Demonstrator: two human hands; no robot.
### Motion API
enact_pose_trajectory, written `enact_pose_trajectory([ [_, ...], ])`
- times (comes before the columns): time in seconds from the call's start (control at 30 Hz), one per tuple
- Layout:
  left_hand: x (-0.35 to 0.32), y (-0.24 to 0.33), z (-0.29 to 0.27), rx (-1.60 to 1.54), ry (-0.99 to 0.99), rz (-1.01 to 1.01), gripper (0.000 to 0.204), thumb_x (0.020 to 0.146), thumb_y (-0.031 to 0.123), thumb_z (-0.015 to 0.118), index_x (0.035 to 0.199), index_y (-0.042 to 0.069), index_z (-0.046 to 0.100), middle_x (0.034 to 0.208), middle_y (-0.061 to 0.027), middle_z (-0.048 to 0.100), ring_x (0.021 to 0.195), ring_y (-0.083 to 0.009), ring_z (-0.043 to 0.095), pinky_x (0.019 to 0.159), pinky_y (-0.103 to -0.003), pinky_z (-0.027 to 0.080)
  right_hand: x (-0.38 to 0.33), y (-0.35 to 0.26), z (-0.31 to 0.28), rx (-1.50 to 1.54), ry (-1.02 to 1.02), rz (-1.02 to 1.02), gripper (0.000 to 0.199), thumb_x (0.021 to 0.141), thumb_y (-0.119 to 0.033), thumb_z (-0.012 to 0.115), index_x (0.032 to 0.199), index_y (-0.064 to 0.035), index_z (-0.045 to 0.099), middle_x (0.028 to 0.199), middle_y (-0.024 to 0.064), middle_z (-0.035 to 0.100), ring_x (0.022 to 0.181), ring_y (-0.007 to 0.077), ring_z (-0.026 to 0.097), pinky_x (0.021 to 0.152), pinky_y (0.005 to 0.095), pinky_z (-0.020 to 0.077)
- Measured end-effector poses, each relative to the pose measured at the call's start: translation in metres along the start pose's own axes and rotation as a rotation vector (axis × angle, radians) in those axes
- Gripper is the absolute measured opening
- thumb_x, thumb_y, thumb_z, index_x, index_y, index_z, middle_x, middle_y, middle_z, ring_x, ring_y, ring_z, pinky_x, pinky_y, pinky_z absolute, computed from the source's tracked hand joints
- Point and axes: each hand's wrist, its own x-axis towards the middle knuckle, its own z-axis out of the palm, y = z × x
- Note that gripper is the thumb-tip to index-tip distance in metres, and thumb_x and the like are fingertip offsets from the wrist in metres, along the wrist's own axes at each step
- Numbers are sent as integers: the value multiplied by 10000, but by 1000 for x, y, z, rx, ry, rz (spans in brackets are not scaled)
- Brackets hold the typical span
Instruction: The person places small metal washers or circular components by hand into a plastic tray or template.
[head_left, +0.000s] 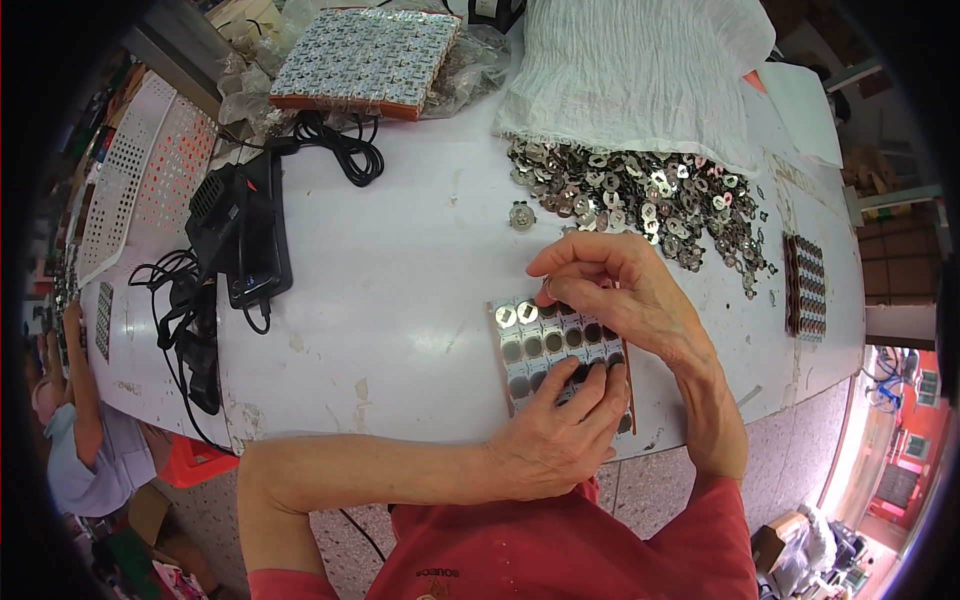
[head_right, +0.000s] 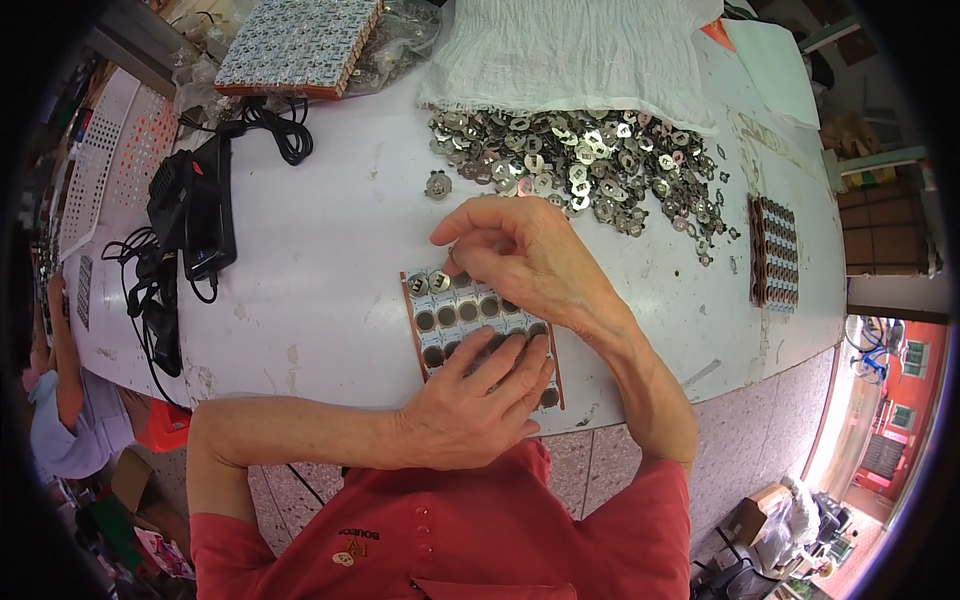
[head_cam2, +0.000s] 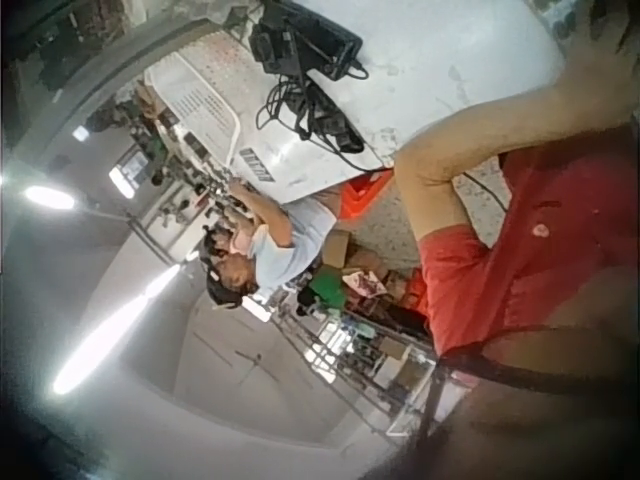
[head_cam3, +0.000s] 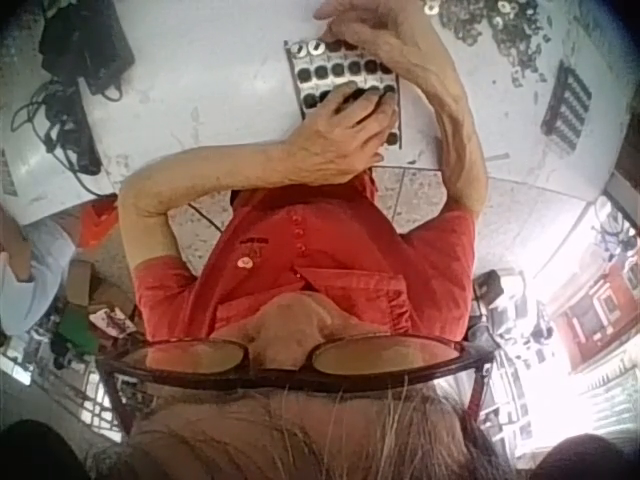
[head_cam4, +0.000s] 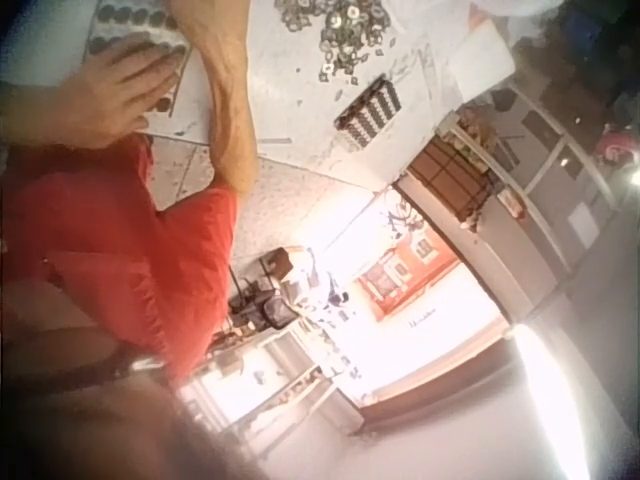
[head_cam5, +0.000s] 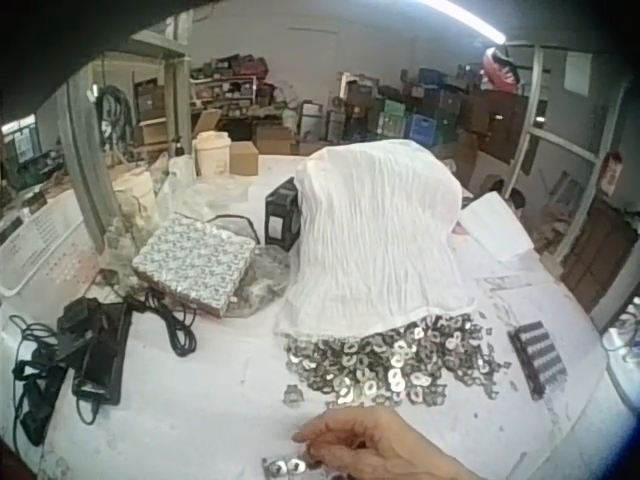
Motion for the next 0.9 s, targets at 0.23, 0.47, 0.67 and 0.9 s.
enact_pose_trajectory([
  [0.23,0,0,1,-4,7,2,629,724,424,716,1143,-43,668,1284,-215,578,1156,-320,546,982,-491,445,-1,3,-2,-54,32,14,86,828,-4,688,909,22,687,808,37,699,720,63,630,649,209,505],
  [0.47,-1,0,1,3,1,3,633,724,428,715,1152,-37,669,1292,-211,577,1168,-315,537,988,-490,443,-2,4,3,-125,50,16,64,797,16,698,853,26,668,738,13,659,653,51,593,583,209,476],
  [0.67,-1,0,0,-1,-11,3,632,739,431,713,1161,-36,665,1303,-209,572,1175,-315,538,991,-494,441,-2,7,5,-203,74,7,76,778,19,722,836,37,677,691,12,644,612,51,581,551,213,468],
  [0.9,-2,1,1,-5,-16,4,635,755,424,712,1174,-50,661,1277,-195,580,1215,-333,528,990,-505,437,-10,7,14,-289,195,-15,98,784,10,740,857,46,686,678,44,665,614,63,604,547,225,478],
])
